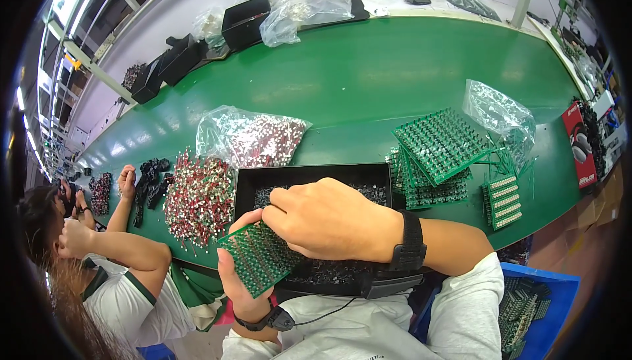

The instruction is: The person picks up a circuit board and inserts small electronic components into the board holes by hand. After filling the board, the person sets it down and picks up another circuit board to repeat the process.

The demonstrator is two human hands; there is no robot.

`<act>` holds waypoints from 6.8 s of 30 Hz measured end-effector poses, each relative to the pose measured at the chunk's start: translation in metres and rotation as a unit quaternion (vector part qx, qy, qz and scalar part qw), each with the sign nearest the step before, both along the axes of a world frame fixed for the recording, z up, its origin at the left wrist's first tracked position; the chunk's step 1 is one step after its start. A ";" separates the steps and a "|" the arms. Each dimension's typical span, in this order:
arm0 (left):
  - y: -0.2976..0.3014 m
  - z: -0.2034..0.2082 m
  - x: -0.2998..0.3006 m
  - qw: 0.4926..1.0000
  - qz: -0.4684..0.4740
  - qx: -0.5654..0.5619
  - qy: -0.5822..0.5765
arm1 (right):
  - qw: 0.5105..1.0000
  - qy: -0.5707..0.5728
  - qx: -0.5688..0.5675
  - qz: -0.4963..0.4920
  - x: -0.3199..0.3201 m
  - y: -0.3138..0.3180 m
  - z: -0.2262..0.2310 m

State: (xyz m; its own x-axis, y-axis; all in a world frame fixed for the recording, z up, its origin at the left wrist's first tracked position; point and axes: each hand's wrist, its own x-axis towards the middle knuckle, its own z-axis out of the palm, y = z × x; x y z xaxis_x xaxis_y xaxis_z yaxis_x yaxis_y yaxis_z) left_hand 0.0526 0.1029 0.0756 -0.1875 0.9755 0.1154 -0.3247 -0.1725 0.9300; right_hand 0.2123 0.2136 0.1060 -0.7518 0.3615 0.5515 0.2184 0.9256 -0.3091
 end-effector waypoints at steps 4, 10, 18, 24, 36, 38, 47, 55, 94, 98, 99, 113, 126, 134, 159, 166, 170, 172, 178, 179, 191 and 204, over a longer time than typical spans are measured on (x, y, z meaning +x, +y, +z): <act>-0.001 -0.001 -0.002 1.000 -0.013 0.001 -0.006 | 1.000 -0.005 -0.005 0.007 -0.002 0.000 -0.003; 0.001 0.000 -0.001 1.000 -0.029 -0.006 0.000 | 0.999 -0.039 -0.016 -0.014 -0.001 -0.001 -0.005; 0.000 0.003 -0.001 0.999 -0.027 -0.005 -0.043 | 0.999 -0.024 -0.011 -0.022 0.005 0.002 0.001; 0.000 0.007 0.001 0.998 -0.043 0.006 -0.035 | 0.999 -0.040 -0.007 -0.007 0.003 0.003 -0.001; 0.000 0.002 -0.002 0.999 -0.025 0.008 -0.023 | 0.998 -0.054 -0.017 0.000 0.005 0.006 -0.001; 0.000 0.002 -0.005 0.998 -0.044 -0.023 -0.044 | 0.999 -0.042 -0.013 -0.006 0.008 0.006 -0.001; 0.001 0.003 0.000 0.996 -0.018 0.024 -0.081 | 0.998 -0.056 -0.015 0.006 0.005 0.007 -0.001; 0.005 -0.008 -0.001 0.990 0.018 0.108 -0.085 | 0.993 0.046 -0.101 0.033 0.000 0.003 -0.003; -0.006 -0.022 0.005 0.966 0.058 0.214 0.134 | 0.956 0.122 -0.258 0.066 -0.005 -0.003 0.007; -0.007 -0.019 0.004 0.973 0.019 0.210 0.095 | 0.951 0.118 -0.274 0.076 -0.003 -0.001 0.006; -0.007 -0.019 0.004 0.974 0.019 0.205 0.096 | 0.949 0.114 -0.283 0.073 -0.003 -0.002 0.006; -0.007 -0.019 0.008 0.972 0.071 0.193 0.114 | 0.974 0.150 -0.166 0.042 -0.007 -0.014 0.009; -0.007 -0.028 0.005 0.925 0.096 0.255 0.265 | 0.956 0.169 -0.236 0.028 -0.014 -0.031 0.006; -0.006 -0.023 0.006 0.932 0.101 0.237 0.253 | 0.953 0.175 -0.247 0.022 -0.012 -0.024 0.009; -0.007 -0.020 0.008 0.968 0.096 0.178 0.152 | 0.959 0.174 -0.209 0.078 -0.015 -0.031 0.004; 0.000 -0.025 0.008 0.930 0.125 0.244 0.245 | 0.960 0.180 -0.210 0.053 -0.016 -0.038 0.005; 0.001 -0.025 0.005 0.916 0.129 0.253 0.282 | 0.963 0.186 -0.186 0.063 -0.016 -0.034 0.003; 0.000 -0.024 0.004 0.915 0.116 0.252 0.292 | 0.963 0.189 -0.179 0.068 -0.014 -0.033 0.004; -0.006 -0.022 0.008 0.956 0.106 0.200 0.185 | 0.962 0.148 -0.225 0.056 -0.009 -0.027 0.010; -0.006 -0.021 0.008 0.956 0.104 0.197 0.193 | 0.963 0.160 -0.209 0.058 -0.011 -0.026 0.008; 0.000 -0.023 0.006 0.950 0.113 0.225 0.184 | 0.970 0.151 -0.185 0.041 -0.010 -0.027 0.009; 0.002 -0.024 0.007 0.948 0.107 0.222 0.200 | 0.959 0.213 -0.152 0.106 -0.019 -0.039 0.000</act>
State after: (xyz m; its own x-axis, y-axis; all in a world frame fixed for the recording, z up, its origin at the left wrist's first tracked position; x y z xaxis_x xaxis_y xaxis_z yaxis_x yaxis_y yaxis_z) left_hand 0.0594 0.1053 0.0518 -0.2295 0.7591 0.6091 0.1251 -0.5976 0.7920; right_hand 0.1936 0.1750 0.1061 -0.5565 0.4173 0.7184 -0.1713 0.7885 -0.5907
